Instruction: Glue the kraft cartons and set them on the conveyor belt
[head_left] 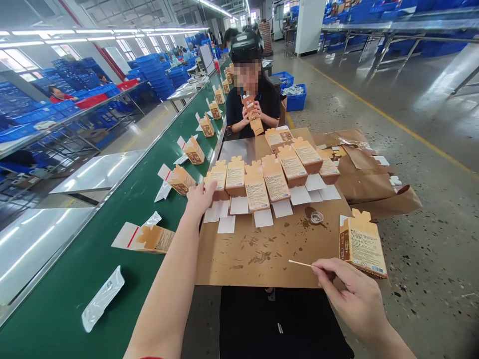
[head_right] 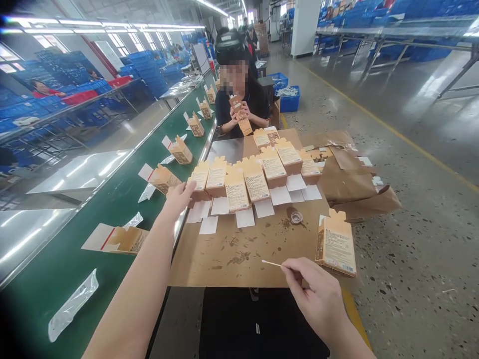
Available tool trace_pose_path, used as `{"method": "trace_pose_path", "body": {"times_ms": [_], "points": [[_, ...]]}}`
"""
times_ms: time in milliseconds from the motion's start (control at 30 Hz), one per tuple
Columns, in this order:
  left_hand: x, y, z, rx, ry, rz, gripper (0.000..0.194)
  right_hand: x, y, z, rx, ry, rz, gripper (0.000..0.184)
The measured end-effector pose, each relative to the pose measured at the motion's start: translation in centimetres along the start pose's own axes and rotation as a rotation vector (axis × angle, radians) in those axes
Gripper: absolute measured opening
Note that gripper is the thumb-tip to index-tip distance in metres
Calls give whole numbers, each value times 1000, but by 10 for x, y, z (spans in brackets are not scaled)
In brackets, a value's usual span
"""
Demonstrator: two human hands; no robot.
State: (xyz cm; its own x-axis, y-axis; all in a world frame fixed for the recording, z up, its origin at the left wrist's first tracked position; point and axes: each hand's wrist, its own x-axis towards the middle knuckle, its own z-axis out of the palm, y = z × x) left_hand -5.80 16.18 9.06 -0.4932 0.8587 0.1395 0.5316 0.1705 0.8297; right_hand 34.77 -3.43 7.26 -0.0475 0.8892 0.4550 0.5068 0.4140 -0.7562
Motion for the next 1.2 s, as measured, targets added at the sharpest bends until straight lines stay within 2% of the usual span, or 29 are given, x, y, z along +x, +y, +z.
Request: {"method": "trace_pose_path", "body": {"times_ms": [100, 167, 233, 333, 400, 467, 567, 667, 767, 867, 933, 967, 1067, 1200], "points": [[6, 0, 9, 88, -52, -111, 36, 12, 4, -19, -97, 66, -57, 19], [-9, -8, 1, 46, -15, -60, 36, 26, 13, -33, -188, 98, -105, 19], [-31, -18, -15, -30, 88, -20, 40, 43, 26, -44, -288, 96, -126, 21], [-69, -34, -41, -263, 208, -41, 52, 72, 50, -51, -409, -4, -90, 28], [-97, -42, -53, -487, 162, -93, 61, 88, 66, -47, -475, -124, -42, 29], [-126, -49, -57, -664, 41, -188, 70, 101, 80, -40, -521, -228, -6, 29], [-169, -60, -48, -727, -164, -362, 81, 113, 95, -28, -566, -332, 5, 27], [-197, -68, -29, -686, -276, -409, 87, 119, 102, -25, -624, -416, 15, 28], [-205, -71, -12, -640, -298, -371, 88, 116, 95, -31, -623, -396, 4, 28], [-202, -70, -6, -619, -276, -340, 91, 97, 70, -31, -483, -271, -58, 24], [-198, -67, -7, -616, -276, -346, 90, 76, 47, -18, -318, -224, -96, 23], [-197, -66, -8, -617, -276, -351, 89, 64, 36, -7, -225, -240, -111, 23], [-195, -63, -9, -620, -263, -347, 87, 31, 11, 40, -53, -309, -101, 25], [-198, -69, -2, -589, -246, -305, 88, 5, 6, 99, 28, -356, -103, 25]]}}
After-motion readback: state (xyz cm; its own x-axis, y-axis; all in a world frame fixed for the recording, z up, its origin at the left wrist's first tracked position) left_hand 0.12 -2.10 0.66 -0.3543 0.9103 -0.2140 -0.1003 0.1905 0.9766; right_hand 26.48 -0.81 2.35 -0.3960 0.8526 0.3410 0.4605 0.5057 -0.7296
